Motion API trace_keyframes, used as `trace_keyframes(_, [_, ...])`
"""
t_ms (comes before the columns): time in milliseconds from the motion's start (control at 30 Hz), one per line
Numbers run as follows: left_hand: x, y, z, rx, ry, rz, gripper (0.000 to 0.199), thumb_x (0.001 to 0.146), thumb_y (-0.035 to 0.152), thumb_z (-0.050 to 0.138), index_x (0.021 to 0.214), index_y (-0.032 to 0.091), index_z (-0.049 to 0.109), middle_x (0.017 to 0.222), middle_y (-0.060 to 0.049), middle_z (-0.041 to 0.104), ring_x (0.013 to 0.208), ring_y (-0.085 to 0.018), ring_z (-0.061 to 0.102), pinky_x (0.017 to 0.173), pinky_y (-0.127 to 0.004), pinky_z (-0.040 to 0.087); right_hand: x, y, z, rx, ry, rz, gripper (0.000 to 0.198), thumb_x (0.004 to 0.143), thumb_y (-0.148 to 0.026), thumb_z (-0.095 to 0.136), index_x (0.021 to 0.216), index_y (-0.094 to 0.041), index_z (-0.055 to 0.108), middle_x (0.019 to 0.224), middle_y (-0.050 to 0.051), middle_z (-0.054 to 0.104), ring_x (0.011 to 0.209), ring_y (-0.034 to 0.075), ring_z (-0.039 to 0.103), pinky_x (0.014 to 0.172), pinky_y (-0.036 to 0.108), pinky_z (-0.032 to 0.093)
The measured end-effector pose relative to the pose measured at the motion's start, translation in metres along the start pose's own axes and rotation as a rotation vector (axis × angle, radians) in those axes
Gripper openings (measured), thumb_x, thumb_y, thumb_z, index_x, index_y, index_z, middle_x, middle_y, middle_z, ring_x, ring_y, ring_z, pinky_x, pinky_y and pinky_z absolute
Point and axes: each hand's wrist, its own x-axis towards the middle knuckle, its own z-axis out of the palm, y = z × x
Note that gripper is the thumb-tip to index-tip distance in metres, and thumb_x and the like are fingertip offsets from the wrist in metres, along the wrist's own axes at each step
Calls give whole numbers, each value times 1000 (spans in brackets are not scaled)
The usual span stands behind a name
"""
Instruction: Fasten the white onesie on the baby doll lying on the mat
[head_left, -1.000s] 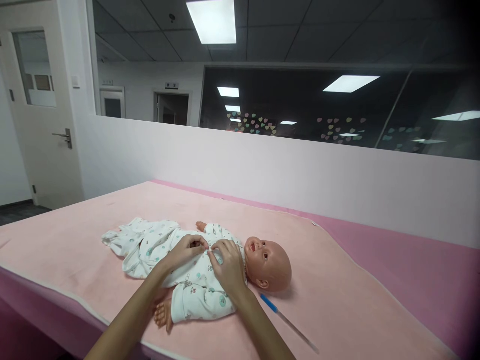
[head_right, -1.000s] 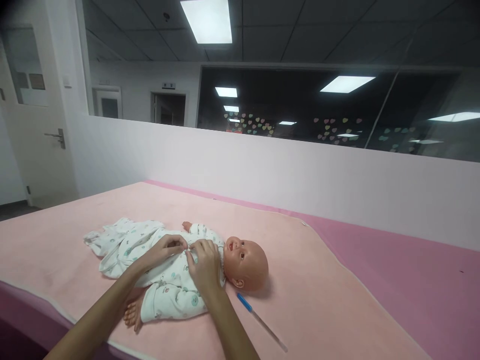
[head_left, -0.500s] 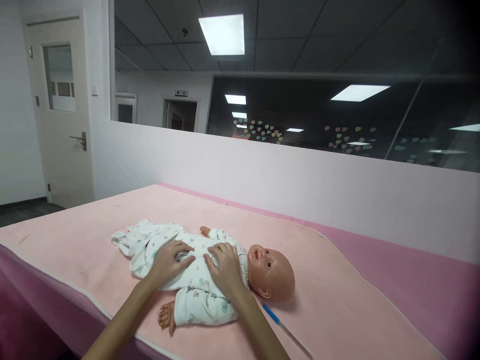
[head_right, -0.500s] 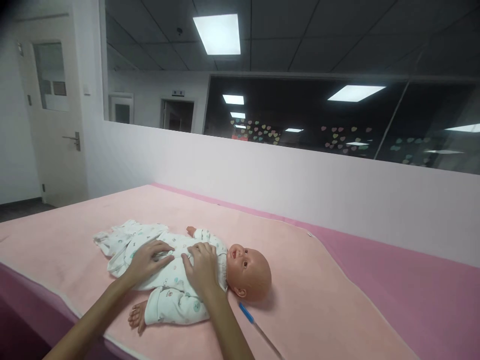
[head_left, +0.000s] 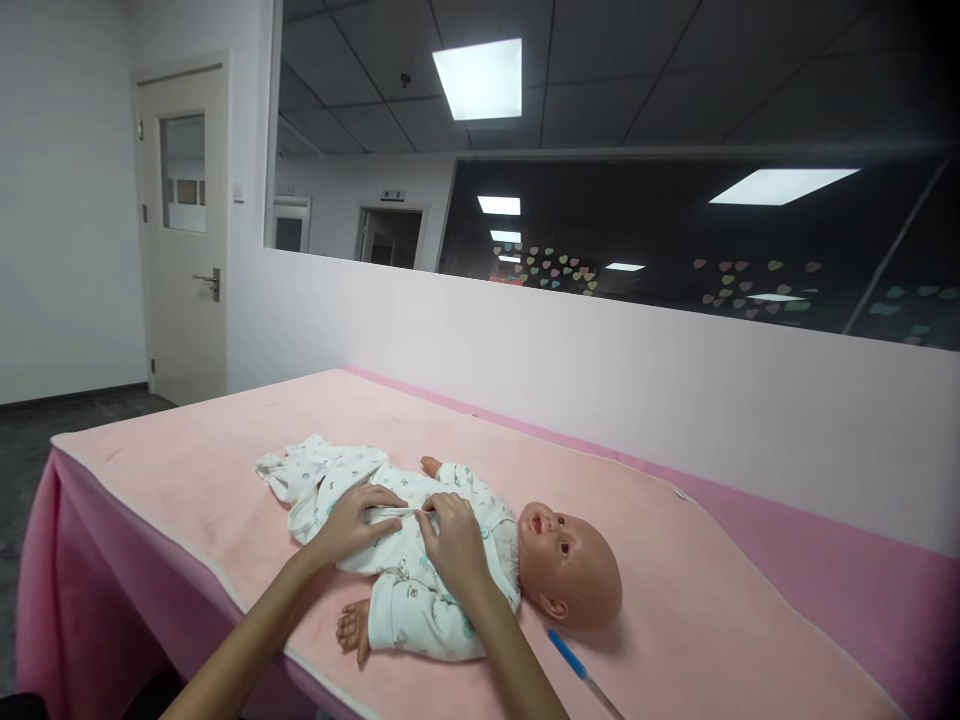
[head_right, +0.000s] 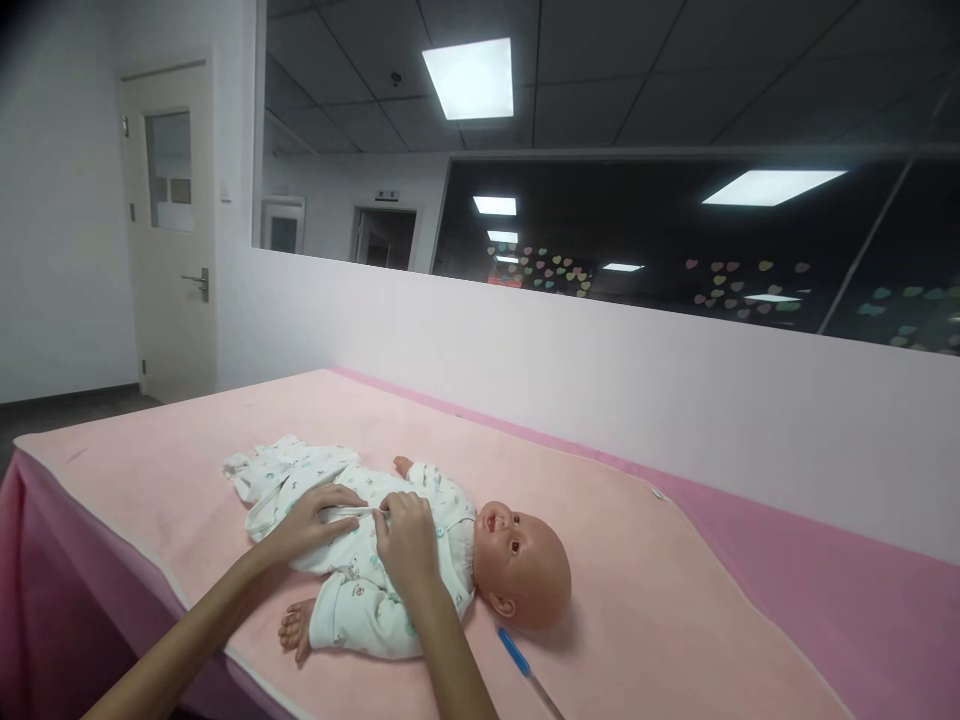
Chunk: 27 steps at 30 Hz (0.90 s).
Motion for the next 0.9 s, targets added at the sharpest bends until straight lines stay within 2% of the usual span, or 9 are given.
trace_keyframes(300, [0,5,3,116,-4,54,26,89,42,46,95,23,64,97,3,62,93,-11,53,86,-27,38,0,-2,3,-10,7,43,11,83,-19,51,72,-19,51,77,0,59,79,15,51,75,29,37])
trace_keyframes(667, [0,7,-2,-42,-77,-28,31,91,44,39,94,21,60,98,2,59,96,-13,50,88,-29,38,0,-5,-3,88,-34,108,13,87,-21,47,74,-19,49,81,2,57,85,17,50,79,31,39])
trace_keyframes(800, [2,10,-2,24,-147,-18,35,91,45,33,91,19,57,95,0,56,93,-15,48,88,-33,35,0,-6,-3,81,-41,120,14,86,-21,47,73,-19,49,81,2,57,85,17,49,79,32,39])
trace_keyframes(900, [6,9,2,104,-185,-20,29,91,38,33,90,20,56,96,0,54,94,-16,47,89,-36,34,-1,-6,-1,90,-33,141,14,86,-21,49,73,-19,49,81,2,57,85,18,49,79,32,39])
